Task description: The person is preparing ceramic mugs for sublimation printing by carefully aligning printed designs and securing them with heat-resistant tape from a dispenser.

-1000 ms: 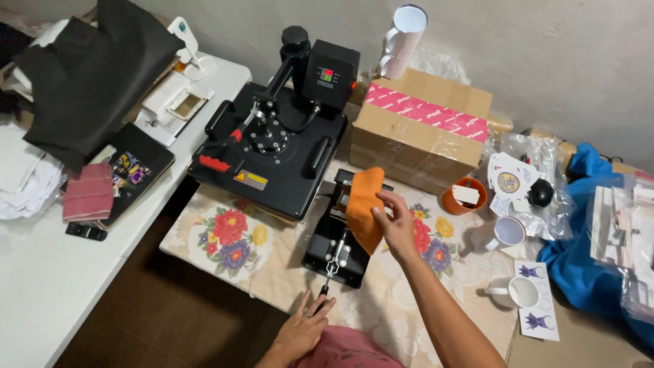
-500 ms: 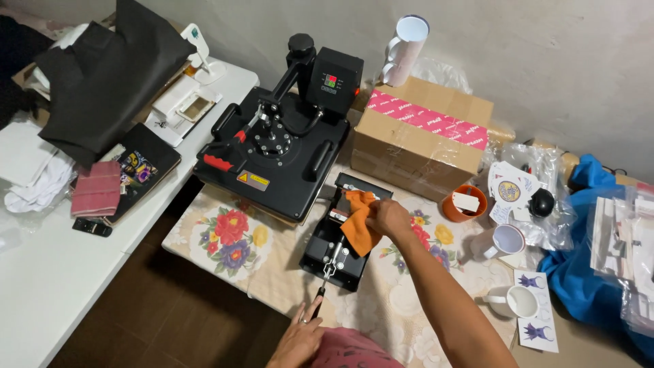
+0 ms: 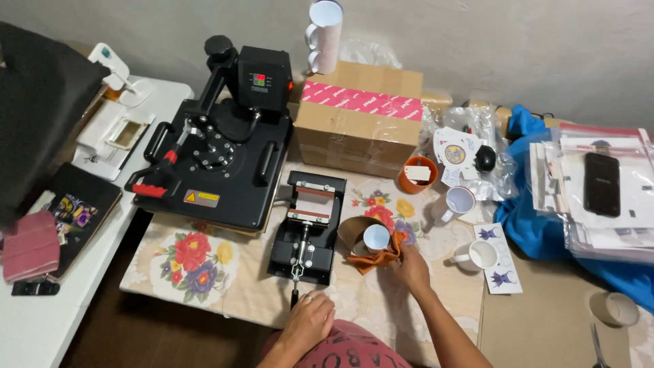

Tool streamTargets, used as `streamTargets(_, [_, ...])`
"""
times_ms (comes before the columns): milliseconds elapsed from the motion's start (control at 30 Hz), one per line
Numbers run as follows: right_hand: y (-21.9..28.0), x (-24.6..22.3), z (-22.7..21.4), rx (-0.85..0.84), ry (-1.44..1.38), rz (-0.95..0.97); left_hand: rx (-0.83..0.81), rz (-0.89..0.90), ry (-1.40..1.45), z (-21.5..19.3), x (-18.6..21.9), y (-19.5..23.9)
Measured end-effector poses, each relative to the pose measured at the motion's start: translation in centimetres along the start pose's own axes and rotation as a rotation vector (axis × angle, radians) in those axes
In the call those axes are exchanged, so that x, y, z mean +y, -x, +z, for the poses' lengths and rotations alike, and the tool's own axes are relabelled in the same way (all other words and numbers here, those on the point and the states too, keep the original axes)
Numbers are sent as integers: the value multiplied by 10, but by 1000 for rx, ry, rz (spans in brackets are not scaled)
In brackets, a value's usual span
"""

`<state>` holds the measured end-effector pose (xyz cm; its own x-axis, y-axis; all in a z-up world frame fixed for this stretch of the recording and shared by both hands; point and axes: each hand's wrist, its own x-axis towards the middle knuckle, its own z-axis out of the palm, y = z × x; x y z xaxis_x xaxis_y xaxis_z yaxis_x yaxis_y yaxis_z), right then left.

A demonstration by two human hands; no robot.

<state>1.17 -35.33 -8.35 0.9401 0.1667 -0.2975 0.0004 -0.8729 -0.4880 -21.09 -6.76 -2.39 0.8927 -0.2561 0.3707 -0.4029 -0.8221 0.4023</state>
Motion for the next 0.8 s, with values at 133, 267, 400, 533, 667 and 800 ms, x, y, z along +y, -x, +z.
streamTargets(133, [31, 24, 22, 122, -209, 5, -43, -51, 61, 16, 11, -71])
streamTargets(267, [51, 50, 51, 216, -379, 58, -197, -107, 92, 39, 8, -133])
streamTargets(400, [70, 77, 67, 279, -429, 78, -417, -189, 40, 39, -1, -182])
streamTargets(533, [95, 88, 66, 268, -513, 219, -689, -326, 67, 78, -31, -191])
streamTargets(667, [113, 116, 78, 320, -556, 221, -598, -396, 166, 88, -34, -196])
streamTargets(800, [141, 111, 62, 288, -696, 376, -373, -602, 290, 122, -57, -189])
